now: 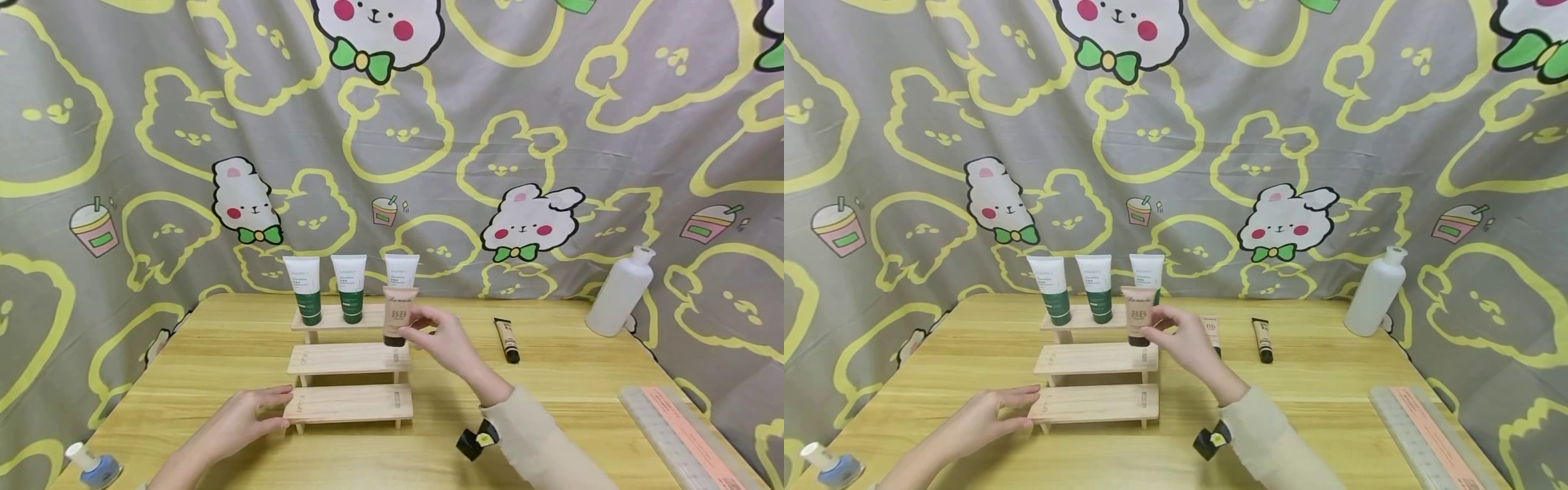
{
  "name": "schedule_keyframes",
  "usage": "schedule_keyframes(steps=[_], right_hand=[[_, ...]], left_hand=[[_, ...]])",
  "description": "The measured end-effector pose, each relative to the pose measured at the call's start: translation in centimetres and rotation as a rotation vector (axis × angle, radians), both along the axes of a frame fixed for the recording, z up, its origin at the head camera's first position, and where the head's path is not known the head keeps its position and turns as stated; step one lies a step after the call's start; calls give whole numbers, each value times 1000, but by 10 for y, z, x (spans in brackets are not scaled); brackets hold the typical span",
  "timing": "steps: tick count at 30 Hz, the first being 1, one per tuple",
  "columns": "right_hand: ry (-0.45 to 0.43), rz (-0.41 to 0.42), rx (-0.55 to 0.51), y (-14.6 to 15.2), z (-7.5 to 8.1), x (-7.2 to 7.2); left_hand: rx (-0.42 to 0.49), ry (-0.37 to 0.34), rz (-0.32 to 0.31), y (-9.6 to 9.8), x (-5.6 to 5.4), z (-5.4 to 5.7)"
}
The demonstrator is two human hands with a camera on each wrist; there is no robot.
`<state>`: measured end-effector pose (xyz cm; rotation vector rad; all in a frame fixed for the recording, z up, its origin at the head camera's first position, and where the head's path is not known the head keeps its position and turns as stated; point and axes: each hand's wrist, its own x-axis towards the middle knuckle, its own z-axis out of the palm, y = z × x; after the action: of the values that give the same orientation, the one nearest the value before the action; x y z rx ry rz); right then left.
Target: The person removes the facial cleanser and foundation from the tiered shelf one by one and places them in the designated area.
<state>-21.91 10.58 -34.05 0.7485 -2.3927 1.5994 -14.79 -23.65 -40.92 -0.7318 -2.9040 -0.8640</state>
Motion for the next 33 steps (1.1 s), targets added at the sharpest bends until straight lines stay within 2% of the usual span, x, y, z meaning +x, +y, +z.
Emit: schedule_keyframes(steps=[3, 10, 15, 18, 23, 27, 33], right_hand=[[-9, -44, -12, 20, 5, -1], [36, -127, -46, 72, 14, -7], [32, -224, -79, 112, 14, -14], [22, -292, -99, 136, 7, -19], [-39, -383, -119, 177, -15, -30], [-115, -412, -125, 203, -30, -36], [-208, -441, -96, 230, -45, -35]], left_hand=[[-2, 2, 3, 0, 0, 0], [-9, 6, 13, 0, 0, -1], [-4, 9, 14, 0, 0, -1], [-3, 12, 13, -1, 1, -2], [3, 9, 10, 0, 1, -2], [5, 8, 11, 0, 1, -1], [4, 20, 11, 0, 2, -1]])
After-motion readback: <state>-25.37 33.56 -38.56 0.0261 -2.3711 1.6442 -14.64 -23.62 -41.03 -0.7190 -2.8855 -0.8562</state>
